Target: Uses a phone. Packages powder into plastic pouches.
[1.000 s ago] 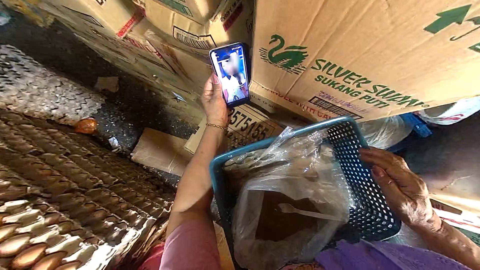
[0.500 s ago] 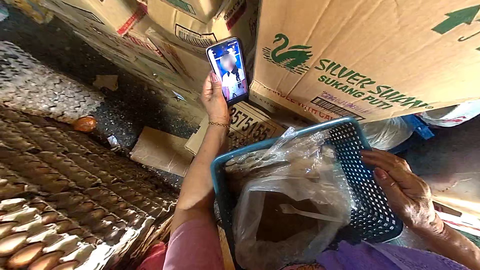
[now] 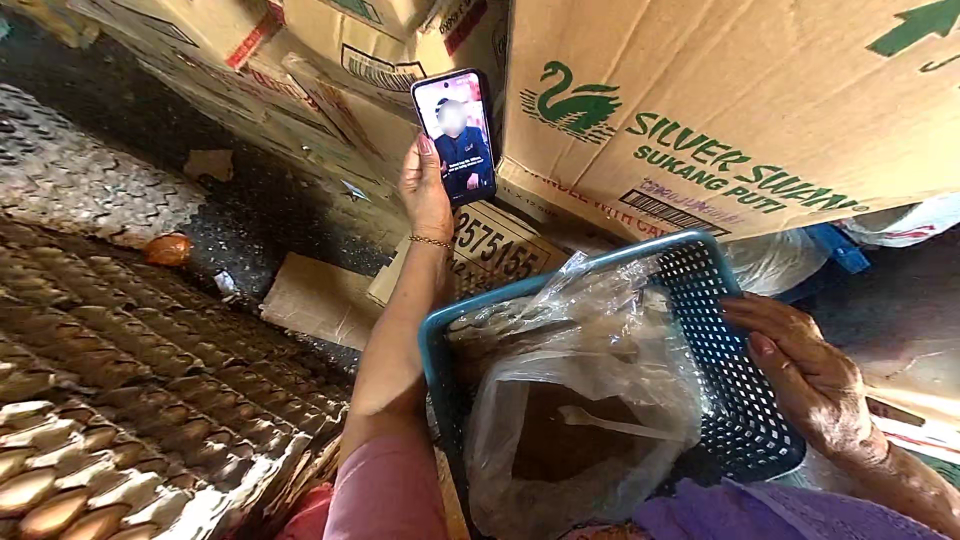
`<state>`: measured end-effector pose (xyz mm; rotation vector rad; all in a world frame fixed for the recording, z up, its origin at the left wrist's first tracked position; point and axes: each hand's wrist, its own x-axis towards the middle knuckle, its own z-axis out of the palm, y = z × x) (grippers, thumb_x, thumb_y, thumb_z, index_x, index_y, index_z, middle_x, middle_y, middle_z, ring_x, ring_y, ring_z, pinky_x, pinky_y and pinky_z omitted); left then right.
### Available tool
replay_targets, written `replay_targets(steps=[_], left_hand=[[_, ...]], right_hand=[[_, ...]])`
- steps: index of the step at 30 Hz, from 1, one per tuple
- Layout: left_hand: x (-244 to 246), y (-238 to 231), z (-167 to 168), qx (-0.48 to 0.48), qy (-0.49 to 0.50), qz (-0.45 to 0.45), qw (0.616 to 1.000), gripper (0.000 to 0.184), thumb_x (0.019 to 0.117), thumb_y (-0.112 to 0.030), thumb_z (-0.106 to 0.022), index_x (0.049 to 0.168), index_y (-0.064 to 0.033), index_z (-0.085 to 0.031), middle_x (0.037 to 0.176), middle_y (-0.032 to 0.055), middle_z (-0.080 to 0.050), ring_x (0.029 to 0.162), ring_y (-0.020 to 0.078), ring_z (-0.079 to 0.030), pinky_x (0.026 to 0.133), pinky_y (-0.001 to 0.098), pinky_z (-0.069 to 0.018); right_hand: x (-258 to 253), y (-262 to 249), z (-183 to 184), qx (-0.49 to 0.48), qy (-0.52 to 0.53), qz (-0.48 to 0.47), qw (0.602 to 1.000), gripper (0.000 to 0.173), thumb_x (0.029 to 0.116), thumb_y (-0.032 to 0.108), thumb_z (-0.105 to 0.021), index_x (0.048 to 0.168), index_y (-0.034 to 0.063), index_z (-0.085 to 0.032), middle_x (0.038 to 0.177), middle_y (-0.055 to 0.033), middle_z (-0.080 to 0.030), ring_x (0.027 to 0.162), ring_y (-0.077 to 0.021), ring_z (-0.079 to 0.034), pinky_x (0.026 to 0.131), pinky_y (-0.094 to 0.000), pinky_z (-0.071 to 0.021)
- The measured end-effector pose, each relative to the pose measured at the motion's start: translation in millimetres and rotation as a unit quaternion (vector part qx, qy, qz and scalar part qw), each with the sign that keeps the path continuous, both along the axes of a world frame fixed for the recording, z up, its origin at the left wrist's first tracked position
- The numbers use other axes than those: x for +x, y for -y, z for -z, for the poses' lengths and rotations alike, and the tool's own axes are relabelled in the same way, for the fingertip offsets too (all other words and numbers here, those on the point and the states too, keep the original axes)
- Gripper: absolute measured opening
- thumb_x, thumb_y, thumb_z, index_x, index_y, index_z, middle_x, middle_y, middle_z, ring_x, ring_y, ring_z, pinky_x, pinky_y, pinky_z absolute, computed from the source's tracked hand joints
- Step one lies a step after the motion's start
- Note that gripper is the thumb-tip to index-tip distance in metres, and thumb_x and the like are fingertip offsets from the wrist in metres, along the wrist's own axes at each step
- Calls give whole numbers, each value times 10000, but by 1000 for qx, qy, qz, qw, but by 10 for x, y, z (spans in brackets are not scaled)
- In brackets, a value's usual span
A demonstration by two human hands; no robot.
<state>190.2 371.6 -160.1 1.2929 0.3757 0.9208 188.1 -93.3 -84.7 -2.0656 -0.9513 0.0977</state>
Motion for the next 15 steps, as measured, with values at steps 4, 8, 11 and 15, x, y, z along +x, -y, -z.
replay_targets(steps=[4,8,11,15], left_hand=[[-11,16,0,-9,-1,-1,1000,358,1117,-224,-394,1315,34,-545,1172,100,-677,1109,186,-665,1020,417,-534],[-21,35,26,-14,-5,1,1000,378,1119,-229,-384,1347,37,-526,1206,103,-664,1134,179,-652,1034,406,-523],[-20,55,33,-29,1,-3,1000,343,1111,-205,-415,1333,27,-534,1182,92,-671,1112,176,-664,1016,402,-540],[1,34,71,-19,-10,-13,1000,386,1116,-231,-394,1352,38,-539,1222,103,-663,1144,169,-643,1042,395,-513]], right_hand=[[-3,-1,2,1,1,3,1000,436,1087,277,-405,1176,-10,-721,1302,-159,-687,1362,-260,-538,1194,-393,-348],[-4,0,-9,-3,1,0,1000,438,1091,283,-404,1181,-8,-718,1310,-158,-682,1364,-254,-535,1190,-387,-350],[-5,-3,-15,-3,-2,0,1000,436,1091,282,-403,1180,-8,-717,1314,-152,-681,1366,-250,-532,1196,-386,-343],[-1,-4,-15,-2,-2,1,1000,431,1087,271,-404,1173,-10,-719,1308,-153,-684,1369,-251,-530,1195,-386,-345]])
